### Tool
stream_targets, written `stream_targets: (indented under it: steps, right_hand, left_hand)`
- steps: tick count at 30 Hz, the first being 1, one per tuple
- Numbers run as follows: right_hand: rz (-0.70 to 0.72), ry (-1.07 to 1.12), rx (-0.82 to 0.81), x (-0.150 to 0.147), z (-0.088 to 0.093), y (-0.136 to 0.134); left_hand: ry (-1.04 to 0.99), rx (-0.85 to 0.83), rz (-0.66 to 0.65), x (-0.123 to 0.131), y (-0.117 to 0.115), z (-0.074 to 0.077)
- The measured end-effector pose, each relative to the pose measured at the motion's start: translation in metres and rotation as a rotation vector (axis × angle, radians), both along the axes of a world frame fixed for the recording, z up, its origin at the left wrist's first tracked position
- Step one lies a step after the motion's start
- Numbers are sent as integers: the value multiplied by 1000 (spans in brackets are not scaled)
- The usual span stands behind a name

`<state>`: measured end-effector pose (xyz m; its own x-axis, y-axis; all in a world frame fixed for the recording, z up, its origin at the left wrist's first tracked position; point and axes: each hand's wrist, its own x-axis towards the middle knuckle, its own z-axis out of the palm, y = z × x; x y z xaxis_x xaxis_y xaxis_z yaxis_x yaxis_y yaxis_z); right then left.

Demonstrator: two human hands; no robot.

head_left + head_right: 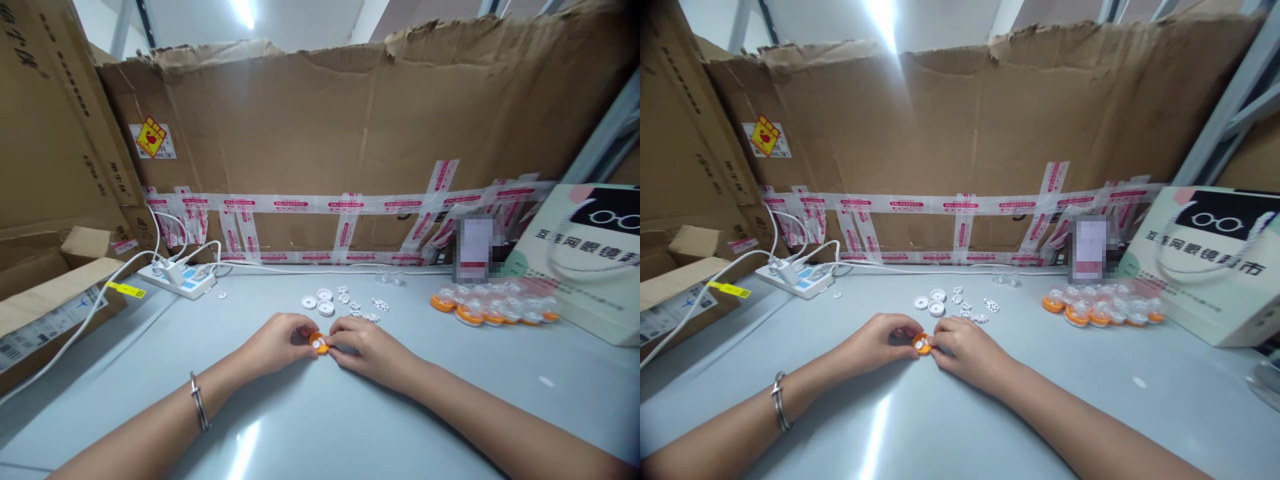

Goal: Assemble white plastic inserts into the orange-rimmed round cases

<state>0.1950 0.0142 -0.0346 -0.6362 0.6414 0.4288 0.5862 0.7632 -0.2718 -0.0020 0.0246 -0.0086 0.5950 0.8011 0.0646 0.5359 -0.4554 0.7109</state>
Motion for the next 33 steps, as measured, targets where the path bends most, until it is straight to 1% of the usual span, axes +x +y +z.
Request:
stream_targets:
  steps: [3,9,14,16,19,21,25,30,33]
  right_hand:
    - [8,71,-46,-2,-1,0]
    - [0,193,-148,-10,-3,-3]
    - [-15,234,-199,-12,-3,-5]
    - [-18,250,-211,-12,-4,-5]
    - [-13,280,-212,-11,-7,-3]
    - [-9,289,-208,-10,-9,-2]
    - [-7,287,-203,-10,-10,-2]
    - [1,283,-196,-9,-10,-2]
    - [0,276,-201,-9,-10,-2]
  left_hand:
    - [8,-11,13,0,0,2]
    - [84,97,22,5,1,1]
    - [79,68,74,5,2,-2]
    - [49,71,73,3,3,-2]
    - [-3,170,70,0,4,1]
    - [-2,244,66,-1,3,2]
    - [54,313,-35,-1,1,2]
    - [204,474,-168,-3,0,-1]
    - [247,529,-193,-6,0,0]
